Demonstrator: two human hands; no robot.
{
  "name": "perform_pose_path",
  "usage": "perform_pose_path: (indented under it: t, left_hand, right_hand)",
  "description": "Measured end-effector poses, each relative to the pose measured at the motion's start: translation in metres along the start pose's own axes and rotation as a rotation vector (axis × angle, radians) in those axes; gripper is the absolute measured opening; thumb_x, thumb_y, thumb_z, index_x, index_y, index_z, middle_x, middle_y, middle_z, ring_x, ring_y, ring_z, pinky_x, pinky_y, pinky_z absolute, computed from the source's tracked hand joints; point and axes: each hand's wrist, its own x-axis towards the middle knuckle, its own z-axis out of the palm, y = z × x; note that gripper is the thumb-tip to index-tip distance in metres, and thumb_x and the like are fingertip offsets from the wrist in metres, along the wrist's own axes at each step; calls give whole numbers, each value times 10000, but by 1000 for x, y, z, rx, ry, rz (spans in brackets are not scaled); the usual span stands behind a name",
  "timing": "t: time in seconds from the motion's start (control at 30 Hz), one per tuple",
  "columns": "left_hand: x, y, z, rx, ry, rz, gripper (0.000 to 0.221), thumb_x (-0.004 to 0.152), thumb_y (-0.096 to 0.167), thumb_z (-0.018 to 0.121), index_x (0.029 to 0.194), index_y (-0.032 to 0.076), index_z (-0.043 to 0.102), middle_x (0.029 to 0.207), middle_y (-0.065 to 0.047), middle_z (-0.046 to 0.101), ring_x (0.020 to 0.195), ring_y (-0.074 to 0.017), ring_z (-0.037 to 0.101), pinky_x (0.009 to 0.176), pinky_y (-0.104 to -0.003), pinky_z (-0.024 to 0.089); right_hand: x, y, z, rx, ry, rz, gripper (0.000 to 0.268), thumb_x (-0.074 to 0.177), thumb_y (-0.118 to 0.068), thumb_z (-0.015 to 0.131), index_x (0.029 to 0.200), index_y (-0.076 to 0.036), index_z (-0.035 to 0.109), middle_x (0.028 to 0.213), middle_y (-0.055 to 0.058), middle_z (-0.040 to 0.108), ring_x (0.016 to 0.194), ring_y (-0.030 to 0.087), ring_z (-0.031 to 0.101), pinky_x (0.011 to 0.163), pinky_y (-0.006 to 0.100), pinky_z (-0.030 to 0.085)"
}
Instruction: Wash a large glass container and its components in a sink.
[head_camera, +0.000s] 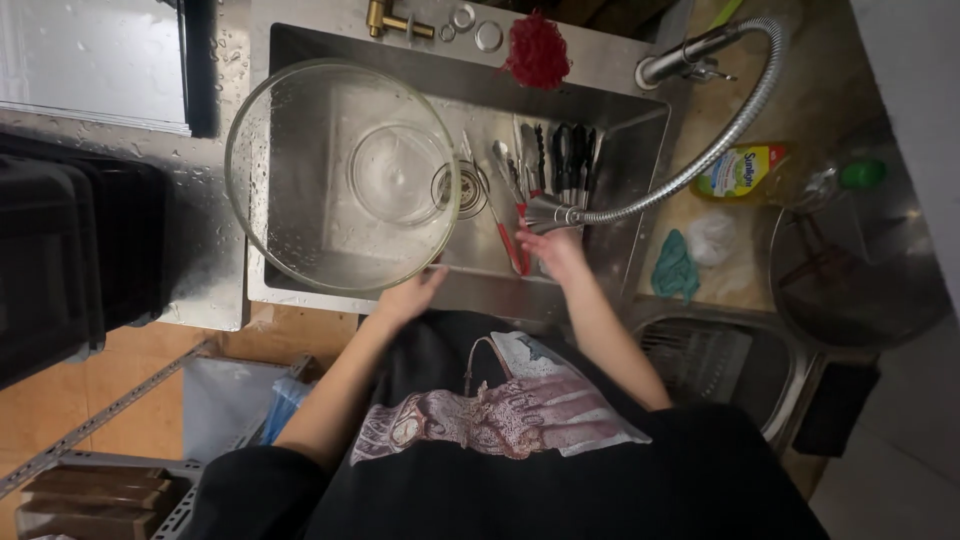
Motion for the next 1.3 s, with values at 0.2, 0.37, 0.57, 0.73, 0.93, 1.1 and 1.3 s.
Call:
perform_pose_path:
  t: [0.2,0.37,0.57,0.73,0.93,1.1,1.3]
  left_hand:
    - [-7,2,-25,240,-32,-114,388,976,380,627,1242,107,701,1237,-174,707,1130,-370,656,974,-451,500]
    - [-17,3,-33,238,-20,-94,397,963,367,629,1247,101,708,1256,-194,697,1170,-413,628,997,-470,481]
    - [-28,20,-51,172,-6,-61,346,945,293,667,1226,98,718,1214,-182,720,1155,-400,662,978,-444,518]
    - [-30,-11,-64,107,4,-5,331,933,215,648,1212,47,705,1203,-196,726,1156,-383,677,991,-427,521]
    - [-23,-32,-76,188,60,46,465,873,122,653,1320,-4,631,1290,-262,658,1224,-427,602,1045,-433,463]
    - [-22,-40,-91,203,28,127,480,876,107,602,1342,-4,626,1335,-260,652,1272,-420,598,1094,-420,453]
    - [-26,-27,-114,194,45,15,445,982,269,624,1335,-3,627,1327,-237,655,1267,-394,599,1077,-420,446]
  right_hand:
    - [-10,31,12,-253,160,-43,262,1009,-292,615,1197,-110,616,1126,142,738,867,269,731,710,372,553]
    - [69,53,-52,-1289,253,-1021,206,1024,-207,655,1194,-93,673,1150,105,735,1022,233,706,846,370,547]
    - [21,16,44,-592,52,-404,285,956,-183,663,1217,-87,601,1056,76,715,852,144,717,736,300,551]
    - [58,77,26,-625,-7,-288,236,1095,-163,591,1216,24,667,1073,135,766,888,172,732,778,283,558]
    - [-17,56,83,-545,3,-224,310,987,-111,584,1290,-47,599,1115,93,762,889,156,747,743,268,560]
    - [-53,42,104,-536,-8,-221,286,1011,-142,605,1282,-53,604,1125,87,758,898,160,741,760,267,556]
    - [-70,50,85,-385,74,-244,279,993,-175,639,1246,-61,610,1091,87,755,870,161,748,747,270,604]
